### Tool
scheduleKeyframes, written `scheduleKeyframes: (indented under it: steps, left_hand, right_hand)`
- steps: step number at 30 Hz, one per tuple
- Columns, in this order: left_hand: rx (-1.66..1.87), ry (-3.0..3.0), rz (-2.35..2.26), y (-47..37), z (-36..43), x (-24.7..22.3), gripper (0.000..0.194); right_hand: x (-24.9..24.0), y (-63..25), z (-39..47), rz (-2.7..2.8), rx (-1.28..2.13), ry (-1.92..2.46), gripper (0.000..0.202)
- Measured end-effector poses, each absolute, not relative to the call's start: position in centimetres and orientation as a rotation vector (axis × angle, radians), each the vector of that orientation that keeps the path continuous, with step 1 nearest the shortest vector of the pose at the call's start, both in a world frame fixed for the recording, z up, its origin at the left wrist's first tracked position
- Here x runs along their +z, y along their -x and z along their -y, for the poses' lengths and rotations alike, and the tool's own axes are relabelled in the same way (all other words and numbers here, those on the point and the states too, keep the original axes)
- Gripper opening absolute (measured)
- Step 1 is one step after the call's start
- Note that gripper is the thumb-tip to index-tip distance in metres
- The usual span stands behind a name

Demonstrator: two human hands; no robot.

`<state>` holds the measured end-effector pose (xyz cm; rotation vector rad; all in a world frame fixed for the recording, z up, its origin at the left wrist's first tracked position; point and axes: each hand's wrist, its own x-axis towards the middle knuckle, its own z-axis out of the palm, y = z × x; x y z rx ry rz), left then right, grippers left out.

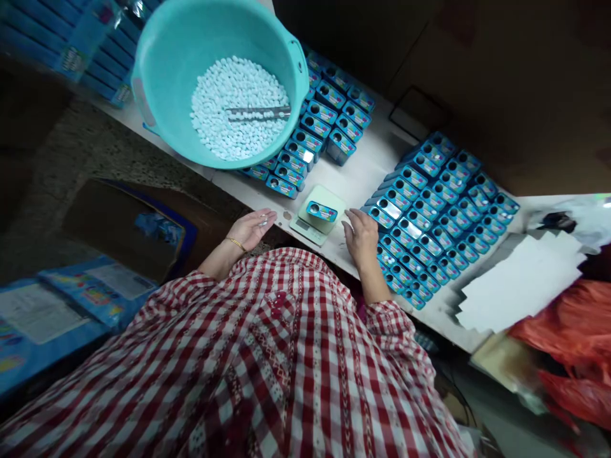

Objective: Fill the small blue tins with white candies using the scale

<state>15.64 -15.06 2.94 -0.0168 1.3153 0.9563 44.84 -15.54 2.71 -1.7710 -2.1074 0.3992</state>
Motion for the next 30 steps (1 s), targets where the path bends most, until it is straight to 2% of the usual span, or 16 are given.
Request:
scheduleKeyframes:
  steps: [11, 14, 18, 19, 22, 25, 30]
  left_hand:
    - [0.696, -0.668, -1.525, -16.5, 13.8, 3.4, 0.010]
    - [0.735, -0.566, -1.440, -17.3, 13.0, 3.9, 0.010]
    - [0.817, -0.208, -1.283, -18.2, 12.3, 3.9, 0.005]
    - [0.832, -0.126, -1.259, -18.4, 12.2, 3.7, 0.004]
    - [0.864, 0.065, -1.234, -18.6, 12.2, 2.9, 0.016]
    - [0.880, 0.187, -1.205, -18.7, 12.2, 2.1, 0.026]
    - [0.910, 0.291, -1.091, -19.8, 11.7, 1.6, 0.031]
  right_hand:
    - [1.9, -45.2, 16.2, 2.090, 0.478, 1.768, 0.030]
    - [1.7, -44.6, 16.3, 2.070, 0.553, 1.735, 0.035]
    - [-0.4, -42.8, 15.2, 1.992, 0.734, 1.674, 0.057]
    - [-1.2, -42.4, 14.8, 1.957, 0.804, 1.685, 0.057]
    - [-2.6, -41.5, 13.6, 1.851, 0.992, 1.722, 0.046]
    - [-0.6, -40.6, 13.2, 1.930, 0.903, 1.666, 0.037]
    - [7.2, -37.9, 13.3, 2.580, 0.452, 1.395, 0.040]
